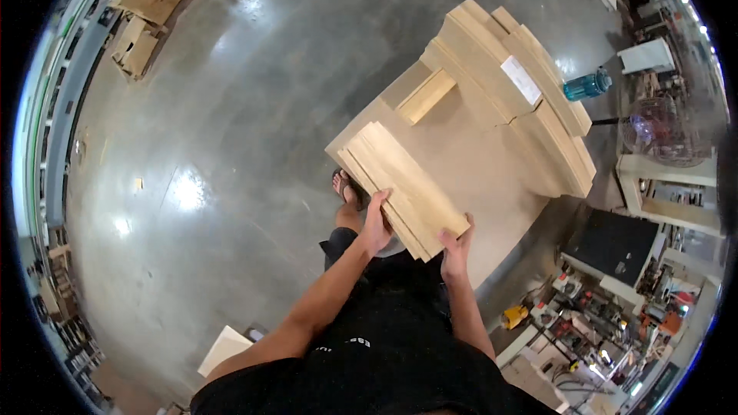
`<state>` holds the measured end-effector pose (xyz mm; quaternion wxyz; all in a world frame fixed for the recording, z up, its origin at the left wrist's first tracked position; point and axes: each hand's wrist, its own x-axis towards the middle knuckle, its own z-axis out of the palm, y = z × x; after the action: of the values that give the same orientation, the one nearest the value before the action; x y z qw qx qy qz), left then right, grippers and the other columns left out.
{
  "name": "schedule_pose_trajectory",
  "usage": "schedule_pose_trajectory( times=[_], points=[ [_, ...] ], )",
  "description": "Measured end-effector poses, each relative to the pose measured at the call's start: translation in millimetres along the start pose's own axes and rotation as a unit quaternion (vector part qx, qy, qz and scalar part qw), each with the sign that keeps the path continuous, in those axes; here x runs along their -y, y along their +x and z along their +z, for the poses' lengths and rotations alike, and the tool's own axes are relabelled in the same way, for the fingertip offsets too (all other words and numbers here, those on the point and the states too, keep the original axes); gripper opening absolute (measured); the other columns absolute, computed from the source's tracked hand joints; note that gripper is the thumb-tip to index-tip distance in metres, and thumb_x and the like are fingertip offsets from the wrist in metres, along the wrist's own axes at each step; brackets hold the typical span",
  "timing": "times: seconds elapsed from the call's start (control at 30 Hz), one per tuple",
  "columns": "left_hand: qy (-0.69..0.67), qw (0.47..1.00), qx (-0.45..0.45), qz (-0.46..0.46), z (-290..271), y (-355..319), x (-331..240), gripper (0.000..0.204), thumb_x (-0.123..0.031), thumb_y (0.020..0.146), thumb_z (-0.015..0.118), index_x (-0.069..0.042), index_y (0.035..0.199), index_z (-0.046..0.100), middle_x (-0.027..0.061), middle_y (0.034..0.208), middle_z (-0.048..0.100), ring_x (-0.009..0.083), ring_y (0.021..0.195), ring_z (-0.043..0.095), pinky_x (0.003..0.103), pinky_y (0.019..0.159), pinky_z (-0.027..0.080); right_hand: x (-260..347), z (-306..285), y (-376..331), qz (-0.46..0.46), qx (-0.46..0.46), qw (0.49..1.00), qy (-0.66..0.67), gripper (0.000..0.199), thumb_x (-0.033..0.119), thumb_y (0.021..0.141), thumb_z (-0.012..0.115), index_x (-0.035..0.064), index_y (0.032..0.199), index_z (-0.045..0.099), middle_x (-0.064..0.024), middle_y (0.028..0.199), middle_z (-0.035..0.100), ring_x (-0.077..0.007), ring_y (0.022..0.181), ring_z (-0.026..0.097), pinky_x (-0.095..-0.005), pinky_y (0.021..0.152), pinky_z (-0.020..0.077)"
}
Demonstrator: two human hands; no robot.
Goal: The person feeds wooden boards into a woodworking machine, retrieves the processed boards, carries a stack of boards to place on a wooden platform, and handles additional wooden pieces at the machine.
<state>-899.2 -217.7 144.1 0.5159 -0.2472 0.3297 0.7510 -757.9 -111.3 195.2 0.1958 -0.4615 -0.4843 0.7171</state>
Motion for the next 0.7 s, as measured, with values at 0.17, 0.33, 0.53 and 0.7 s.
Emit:
schedule_pose_trajectory(
  times=[0.17,0.33,0.53,0.7],
  points=[
    [-0.028,1.0,-0.004,0.004,-15,42,-53,0.067,-0.046,0.084,0.051,-0.004,0.135,0.038,0.0139,0.131,0.049,0.0289,0.12,0.047,0.043,0.1,0.038,-1,59,43,0.008,0.027,1.0,-0.011,0.085,0.018,0.074,0.067,0.0002,0.141,0.018,-0.0131,0.13,0.04,-0.0256,0.123,0.038,-0.037,0.105,0.0286],
    [-0.011,0.992,-0.105,0.064,-65,111,-74,0.071,-0.044,0.082,0.052,0.0,0.136,0.036,0.0191,0.13,0.048,0.0325,0.118,0.049,0.044,0.099,0.039,-47,97,101,0.098,-0.009,0.995,0.02,0.081,0.014,0.075,0.069,-0.0002,0.14,0.023,-0.0128,0.13,0.042,-0.0243,0.122,0.042,-0.0366,0.103,0.0332],
    [-0.058,0.982,-0.178,0.018,-152,225,-61,0.073,-0.045,0.08,0.054,0.0,0.135,0.037,0.0204,0.132,0.046,0.0344,0.119,0.046,0.045,0.102,0.036,-155,105,208,0.189,0.001,0.982,-0.023,0.093,0.02,0.069,0.071,0.0005,0.143,0.017,-0.013,0.134,0.039,-0.0242,0.124,0.039,-0.0369,0.103,0.0323],
    [-0.052,0.97,-0.238,0.007,-203,300,-29,0.075,-0.049,0.081,0.052,-0.002,0.137,0.037,0.02,0.133,0.045,0.0343,0.121,0.045,0.044,0.104,0.034,-242,89,277,0.236,-0.019,0.97,-0.047,0.098,0.018,0.067,0.071,0.0001,0.144,0.014,-0.0143,0.134,0.039,-0.0246,0.124,0.039,-0.0361,0.103,0.0326]
  ],
)
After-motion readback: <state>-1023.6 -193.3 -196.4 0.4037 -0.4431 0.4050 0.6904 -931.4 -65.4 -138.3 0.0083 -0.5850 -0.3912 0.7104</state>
